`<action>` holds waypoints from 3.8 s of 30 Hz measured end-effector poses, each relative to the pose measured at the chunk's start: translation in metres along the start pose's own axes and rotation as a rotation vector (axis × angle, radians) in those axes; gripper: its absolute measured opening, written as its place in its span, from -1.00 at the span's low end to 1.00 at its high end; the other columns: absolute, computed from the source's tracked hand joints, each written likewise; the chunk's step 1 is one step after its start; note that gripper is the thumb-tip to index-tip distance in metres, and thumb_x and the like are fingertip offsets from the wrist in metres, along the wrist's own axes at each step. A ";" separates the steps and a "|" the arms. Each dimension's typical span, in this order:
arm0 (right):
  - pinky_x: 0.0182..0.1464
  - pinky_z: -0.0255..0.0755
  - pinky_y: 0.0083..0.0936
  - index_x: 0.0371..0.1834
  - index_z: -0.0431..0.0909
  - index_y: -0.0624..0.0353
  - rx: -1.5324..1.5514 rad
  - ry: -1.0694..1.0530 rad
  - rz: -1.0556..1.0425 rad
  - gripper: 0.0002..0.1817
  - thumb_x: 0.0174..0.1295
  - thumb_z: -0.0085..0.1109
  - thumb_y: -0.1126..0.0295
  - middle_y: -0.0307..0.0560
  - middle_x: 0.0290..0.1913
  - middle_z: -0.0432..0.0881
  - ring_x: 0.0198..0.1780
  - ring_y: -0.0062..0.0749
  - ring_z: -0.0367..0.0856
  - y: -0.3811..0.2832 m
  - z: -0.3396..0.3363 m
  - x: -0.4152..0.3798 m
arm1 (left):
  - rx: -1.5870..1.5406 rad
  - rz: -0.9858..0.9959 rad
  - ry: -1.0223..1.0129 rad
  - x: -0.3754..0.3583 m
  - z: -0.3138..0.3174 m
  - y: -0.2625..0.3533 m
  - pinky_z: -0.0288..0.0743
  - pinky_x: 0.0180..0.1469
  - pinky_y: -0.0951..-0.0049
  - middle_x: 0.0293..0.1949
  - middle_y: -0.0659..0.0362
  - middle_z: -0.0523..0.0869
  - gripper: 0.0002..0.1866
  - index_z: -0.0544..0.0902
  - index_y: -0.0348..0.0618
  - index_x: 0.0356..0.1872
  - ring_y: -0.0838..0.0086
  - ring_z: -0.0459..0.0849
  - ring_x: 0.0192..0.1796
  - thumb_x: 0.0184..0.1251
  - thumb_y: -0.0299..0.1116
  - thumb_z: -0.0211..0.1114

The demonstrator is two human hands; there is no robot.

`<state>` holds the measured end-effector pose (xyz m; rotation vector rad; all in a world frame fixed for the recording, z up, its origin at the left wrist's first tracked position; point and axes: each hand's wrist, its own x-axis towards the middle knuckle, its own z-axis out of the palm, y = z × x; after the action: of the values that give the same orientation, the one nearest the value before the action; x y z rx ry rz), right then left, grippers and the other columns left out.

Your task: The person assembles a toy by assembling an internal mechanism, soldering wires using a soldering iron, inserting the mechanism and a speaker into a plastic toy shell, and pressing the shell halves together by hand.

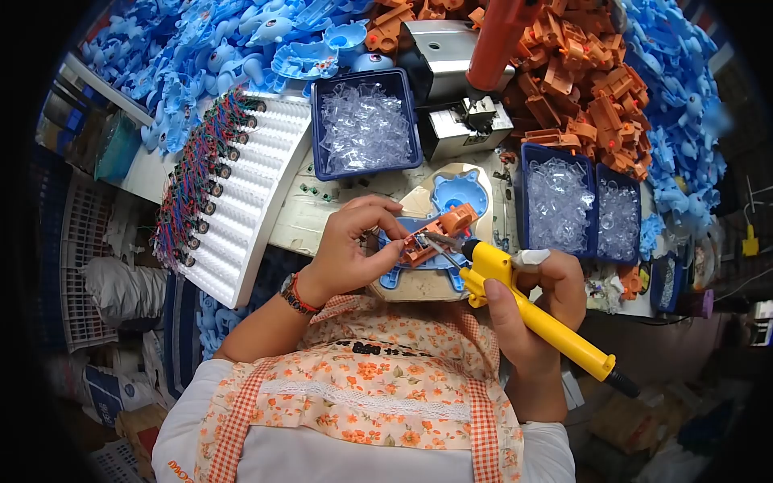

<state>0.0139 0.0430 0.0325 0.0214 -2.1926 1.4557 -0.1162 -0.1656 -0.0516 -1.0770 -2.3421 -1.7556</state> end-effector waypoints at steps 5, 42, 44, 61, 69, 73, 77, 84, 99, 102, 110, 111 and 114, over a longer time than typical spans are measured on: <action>-0.15 0.41 -0.64 -0.01 0.41 0.22 0.056 0.170 -0.025 -0.59 0.12 0.38 0.49 -0.19 -0.13 0.47 -0.23 -0.59 0.49 0.010 -0.002 -0.010 | -0.084 0.044 0.097 -0.005 -0.016 0.003 0.48 0.17 0.19 -0.18 0.06 0.77 -0.88 0.67 -0.21 -0.33 0.18 0.66 0.10 0.08 -0.49 0.38; 0.11 0.42 -0.49 0.11 0.36 0.22 0.160 0.154 -0.149 -0.59 0.23 0.27 0.46 -0.13 -0.03 0.50 -0.02 -0.52 0.51 0.031 -0.028 -0.049 | 0.301 0.171 0.062 -0.011 -0.016 0.046 0.35 -0.16 0.28 -0.49 0.25 0.70 -0.89 0.75 -0.08 -0.42 0.33 0.58 -0.29 -0.01 -0.42 0.49; 0.04 0.41 -0.55 0.10 0.36 0.20 0.168 0.129 -0.127 -0.59 0.23 0.28 0.46 -0.17 -0.05 0.49 -0.06 -0.56 0.50 0.029 -0.022 -0.048 | 0.439 0.234 0.097 -0.007 -0.009 0.048 0.31 -0.17 0.27 -0.53 0.27 0.67 -0.90 0.73 -0.05 -0.45 0.35 0.57 -0.31 -0.02 -0.43 0.48; -0.37 0.35 -0.65 -0.02 0.41 0.22 0.034 0.105 -0.207 -0.53 0.10 0.46 0.39 -0.09 -0.23 0.56 -0.44 -0.61 0.46 0.045 -0.009 -0.039 | 0.527 0.208 0.078 0.001 0.002 0.046 0.26 -0.19 0.26 -0.55 0.29 0.59 -0.88 0.64 -0.02 -0.55 0.35 0.53 -0.31 -0.07 -0.41 0.45; -0.38 0.34 -0.65 -0.03 0.40 0.19 -0.007 0.081 -0.199 -0.52 0.08 0.49 0.36 -0.09 -0.26 0.55 -0.44 -0.60 0.45 0.045 -0.008 -0.039 | 0.498 0.226 0.093 0.001 0.003 0.044 0.24 -0.20 0.31 -0.59 0.30 0.56 -0.87 0.66 -0.04 -0.54 0.37 0.50 -0.35 -0.11 -0.44 0.48; -0.37 0.36 -0.65 -0.02 0.40 0.19 -0.016 0.087 -0.218 -0.51 0.08 0.49 0.37 -0.08 -0.24 0.56 -0.44 -0.60 0.47 0.046 -0.009 -0.039 | 0.512 0.224 0.078 0.000 0.003 0.044 0.25 -0.20 0.27 -0.55 0.30 0.59 -0.88 0.64 -0.02 -0.55 0.35 0.53 -0.32 -0.06 -0.40 0.46; -0.36 0.37 -0.65 -0.01 0.40 0.19 -0.004 0.106 -0.207 -0.52 0.09 0.48 0.38 -0.07 -0.22 0.57 -0.43 -0.61 0.48 0.045 -0.009 -0.040 | 0.518 0.228 0.075 0.000 0.003 0.044 0.25 -0.20 0.27 -0.55 0.30 0.59 -0.88 0.64 -0.02 -0.54 0.35 0.53 -0.32 -0.06 -0.40 0.46; -0.30 0.38 -0.64 -0.01 0.39 0.20 -0.015 0.101 -0.210 -0.53 0.10 0.46 0.39 -0.06 -0.16 0.54 -0.38 -0.59 0.48 0.045 -0.013 -0.042 | 0.557 0.238 0.052 -0.002 0.001 0.045 0.27 -0.16 0.27 -0.50 0.26 0.60 -0.85 0.69 -0.03 -0.46 0.34 0.51 -0.30 -0.09 -0.41 0.49; 0.18 0.41 -0.38 0.15 0.34 0.24 0.067 0.285 -0.186 -0.58 0.25 0.21 0.52 -0.09 0.01 0.52 0.03 -0.45 0.54 0.055 -0.049 -0.055 | 0.575 0.165 -0.156 0.028 0.009 0.056 0.38 0.08 0.16 -0.34 0.16 0.72 -0.62 0.63 -0.13 -0.09 0.18 0.63 -0.03 0.03 -0.33 0.45; 0.19 0.41 -0.38 0.17 0.33 0.24 0.075 0.320 -0.191 -0.58 0.26 0.20 0.51 -0.09 0.02 0.53 0.03 -0.45 0.55 0.057 -0.056 -0.055 | 0.320 -0.051 -0.258 0.040 -0.002 0.053 0.43 0.02 0.23 -0.33 0.14 0.73 -0.67 0.62 -0.14 -0.14 0.22 0.63 -0.08 0.03 -0.34 0.41; 0.16 0.41 -0.44 0.14 0.33 0.24 0.109 0.301 -0.144 -0.60 0.27 0.20 0.52 -0.08 0.01 0.56 0.01 -0.47 0.57 0.056 -0.053 -0.054 | 0.504 0.156 -0.216 0.044 -0.003 0.032 0.49 -0.04 0.26 -0.30 0.13 0.72 -0.86 0.70 -0.11 -0.36 0.23 0.64 -0.14 0.03 -0.39 0.44; 0.13 0.41 -0.48 0.12 0.33 0.24 0.103 0.277 -0.128 -0.62 0.26 0.20 0.54 -0.09 0.00 0.56 -0.01 -0.49 0.57 0.056 -0.052 -0.054 | 0.503 0.155 -0.217 0.042 -0.001 0.032 0.49 -0.04 0.26 -0.30 0.13 0.72 -0.86 0.70 -0.11 -0.36 0.23 0.64 -0.14 0.03 -0.39 0.44; 0.12 0.41 -0.50 0.12 0.33 0.22 0.117 0.232 -0.089 -0.61 0.26 0.20 0.55 -0.11 -0.03 0.55 -0.04 -0.50 0.56 0.049 -0.041 -0.054 | 0.522 0.190 -0.125 0.037 0.006 0.031 0.45 0.03 0.21 -0.30 0.15 0.70 -0.89 0.70 -0.09 -0.42 0.24 0.63 -0.09 0.01 -0.40 0.46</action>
<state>0.0636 0.0860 -0.0199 -0.0089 -1.8969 1.4569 -0.1261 -0.1381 -0.0130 -1.2775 -2.4559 -0.9557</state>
